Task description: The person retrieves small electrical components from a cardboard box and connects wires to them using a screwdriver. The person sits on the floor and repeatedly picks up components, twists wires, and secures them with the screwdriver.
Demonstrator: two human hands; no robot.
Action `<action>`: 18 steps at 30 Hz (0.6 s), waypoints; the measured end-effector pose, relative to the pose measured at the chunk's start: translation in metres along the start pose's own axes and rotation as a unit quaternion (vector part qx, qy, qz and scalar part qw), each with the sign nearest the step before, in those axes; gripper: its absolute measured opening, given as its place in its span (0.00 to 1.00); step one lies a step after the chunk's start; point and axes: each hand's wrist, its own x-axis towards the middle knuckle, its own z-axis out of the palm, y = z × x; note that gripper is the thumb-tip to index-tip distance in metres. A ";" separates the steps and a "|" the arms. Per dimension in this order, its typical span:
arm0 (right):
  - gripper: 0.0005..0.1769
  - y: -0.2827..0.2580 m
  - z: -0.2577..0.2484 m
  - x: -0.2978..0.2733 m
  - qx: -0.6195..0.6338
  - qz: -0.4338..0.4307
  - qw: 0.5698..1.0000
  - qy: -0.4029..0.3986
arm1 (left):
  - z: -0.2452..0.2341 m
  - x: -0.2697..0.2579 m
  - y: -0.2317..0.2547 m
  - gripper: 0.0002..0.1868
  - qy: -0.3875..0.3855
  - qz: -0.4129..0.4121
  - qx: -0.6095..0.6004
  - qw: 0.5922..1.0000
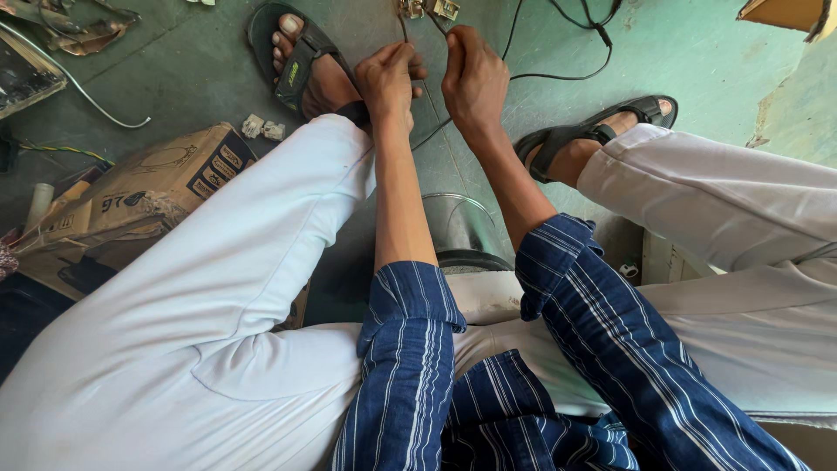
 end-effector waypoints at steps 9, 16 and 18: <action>0.05 -0.003 -0.007 0.000 0.043 0.017 0.999 0.026 | -0.001 -0.004 0.001 0.11 -0.010 0.022 -0.012 1.000; 0.08 0.016 -0.029 0.003 0.020 0.079 0.994 0.070 | 0.014 -0.025 0.007 0.11 -0.034 0.060 0.018 0.997; 0.08 0.023 -0.037 -0.001 0.009 0.104 0.992 0.068 | 0.021 -0.038 0.005 0.11 -0.053 0.058 0.029 0.996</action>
